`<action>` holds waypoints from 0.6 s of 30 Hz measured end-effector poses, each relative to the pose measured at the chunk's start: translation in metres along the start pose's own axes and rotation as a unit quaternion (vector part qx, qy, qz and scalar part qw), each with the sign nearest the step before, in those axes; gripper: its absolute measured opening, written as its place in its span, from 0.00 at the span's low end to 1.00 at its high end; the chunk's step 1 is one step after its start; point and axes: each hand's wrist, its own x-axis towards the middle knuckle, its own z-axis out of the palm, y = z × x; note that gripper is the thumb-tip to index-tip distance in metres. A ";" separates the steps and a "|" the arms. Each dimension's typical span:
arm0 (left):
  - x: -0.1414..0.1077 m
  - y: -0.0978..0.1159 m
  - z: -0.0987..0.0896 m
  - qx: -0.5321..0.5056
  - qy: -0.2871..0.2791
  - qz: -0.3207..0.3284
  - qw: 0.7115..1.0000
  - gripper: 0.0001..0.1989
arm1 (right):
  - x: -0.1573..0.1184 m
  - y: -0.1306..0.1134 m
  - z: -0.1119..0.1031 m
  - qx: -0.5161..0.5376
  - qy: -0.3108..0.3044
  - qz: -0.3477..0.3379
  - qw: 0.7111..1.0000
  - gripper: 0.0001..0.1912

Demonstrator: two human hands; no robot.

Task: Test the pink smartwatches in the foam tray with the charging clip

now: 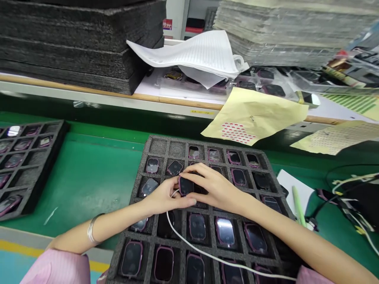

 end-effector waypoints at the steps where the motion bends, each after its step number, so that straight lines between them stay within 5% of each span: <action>1: 0.000 -0.001 0.001 0.004 0.017 0.017 1.000 0.21 | 0.000 0.001 0.003 0.006 0.010 -0.004 1.000 0.20; 18: -0.004 -0.008 0.000 0.021 0.053 0.009 0.998 0.19 | -0.004 -0.007 0.027 0.022 0.106 -0.002 0.994 0.21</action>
